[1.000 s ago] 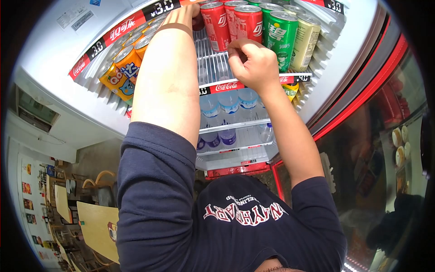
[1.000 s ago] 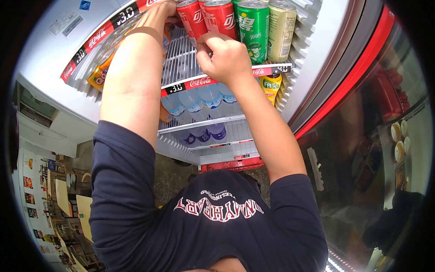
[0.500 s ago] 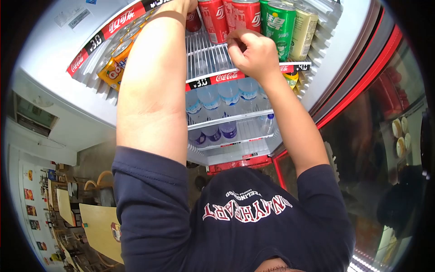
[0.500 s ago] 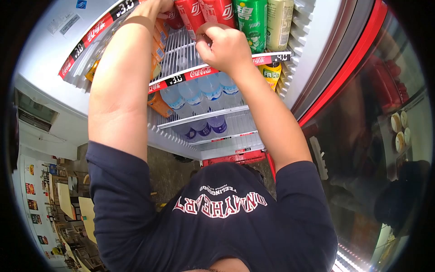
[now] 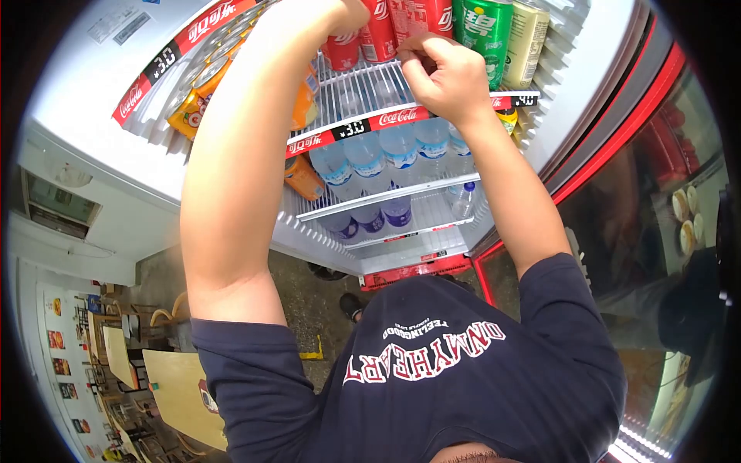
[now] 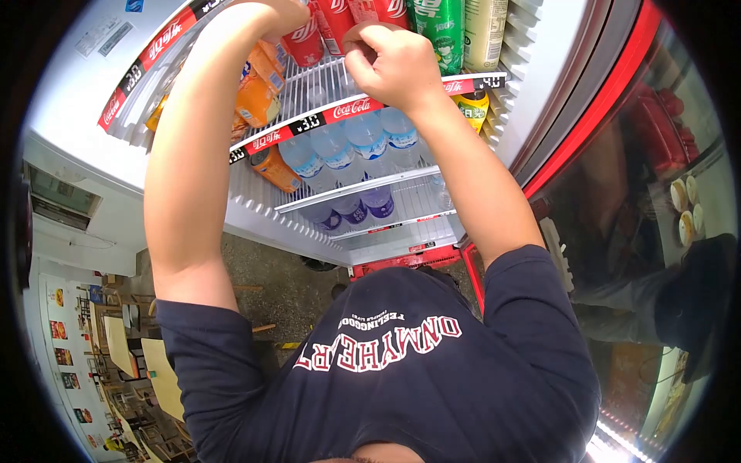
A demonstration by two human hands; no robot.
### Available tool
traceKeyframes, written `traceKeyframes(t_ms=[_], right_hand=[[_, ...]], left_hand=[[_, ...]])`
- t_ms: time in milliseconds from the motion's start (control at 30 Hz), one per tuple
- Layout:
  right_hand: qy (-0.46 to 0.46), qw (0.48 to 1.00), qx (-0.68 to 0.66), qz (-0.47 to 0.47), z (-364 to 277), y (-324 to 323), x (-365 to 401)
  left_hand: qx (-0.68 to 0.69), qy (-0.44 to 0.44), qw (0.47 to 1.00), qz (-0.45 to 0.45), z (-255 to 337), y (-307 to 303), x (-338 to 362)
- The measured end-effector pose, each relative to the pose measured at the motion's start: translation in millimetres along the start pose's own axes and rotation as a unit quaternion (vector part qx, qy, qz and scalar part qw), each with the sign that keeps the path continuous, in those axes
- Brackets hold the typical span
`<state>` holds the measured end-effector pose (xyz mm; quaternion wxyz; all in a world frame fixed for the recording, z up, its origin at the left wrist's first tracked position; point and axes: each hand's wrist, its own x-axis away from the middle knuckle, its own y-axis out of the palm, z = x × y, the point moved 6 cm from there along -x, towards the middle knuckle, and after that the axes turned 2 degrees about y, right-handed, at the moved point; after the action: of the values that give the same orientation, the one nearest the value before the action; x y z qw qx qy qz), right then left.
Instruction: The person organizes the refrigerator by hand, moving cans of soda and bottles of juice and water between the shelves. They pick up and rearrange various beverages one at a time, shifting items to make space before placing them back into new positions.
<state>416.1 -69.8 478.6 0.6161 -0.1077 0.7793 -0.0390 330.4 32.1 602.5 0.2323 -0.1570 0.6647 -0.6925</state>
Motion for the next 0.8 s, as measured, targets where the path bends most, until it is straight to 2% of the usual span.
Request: traceKeyframes(t_ms=[100,167,233,333,367,433,500,533,600,633,733,767,800], right_hand=[[-0.001,1.0,-0.002,0.015,0.3,-0.9,-1.7],[0.013,1.0,-0.015,0.023,0.6,-1.4,-3.0],[0.001,1.0,-0.007,0.026,2.7,0.3,-2.7],[0.014,1.0,-0.01,0.025,2.6,0.3,-4.1],[0.013,1.0,-0.007,0.019,2.2,0.6,-4.3],[0.012,1.0,-0.002,0.007,2.7,2.8,-4.3],[0.025,0.999,0.018,-0.018,3.0,5.2,-5.3],[0.036,0.998,0.025,-0.034,3.4,5.9,-5.9],[0.063,0.995,0.026,-0.074,4.2,8.0,-7.1],[0.061,0.995,0.027,-0.072,3.3,8.1,-6.9],[0.042,0.997,0.042,-0.059,0.4,12.1,-3.4],[0.032,0.998,0.039,-0.046,1.0,12.0,-2.8],[0.023,0.999,0.037,-0.032,2.7,11.0,-2.7]], left_hand=[[0.023,0.005,1.0,0.003,5.3,-5.4,-0.3],[0.063,0.074,0.995,0.034,6.7,-7.1,10.7],[0.147,0.097,0.983,0.048,9.1,-8.3,17.5],[0.23,0.108,0.96,0.121,0.5,22.6,-19.3],[0.194,0.06,0.973,0.113,6.5,15.2,-0.5],[0.177,0.09,0.961,0.193,0.9,30.6,-13.8],[0.204,0.185,0.909,0.312,-20.0,54.3,-42.3],[0.229,0.124,0.923,0.284,-23.7,65.1,-49.7],[0.402,0.164,0.817,0.38,-53.4,89.0,-75.3],[0.46,0.143,0.786,0.388,-65.4,98.9,-88.5],[0.664,0.003,0.678,0.314,-83.4,107.8,-116.3],[0.745,-0.064,0.613,0.253,-71.4,98.8,-105.3],[0.805,-0.126,0.521,0.253,-68.4,104.6,-113.3]])
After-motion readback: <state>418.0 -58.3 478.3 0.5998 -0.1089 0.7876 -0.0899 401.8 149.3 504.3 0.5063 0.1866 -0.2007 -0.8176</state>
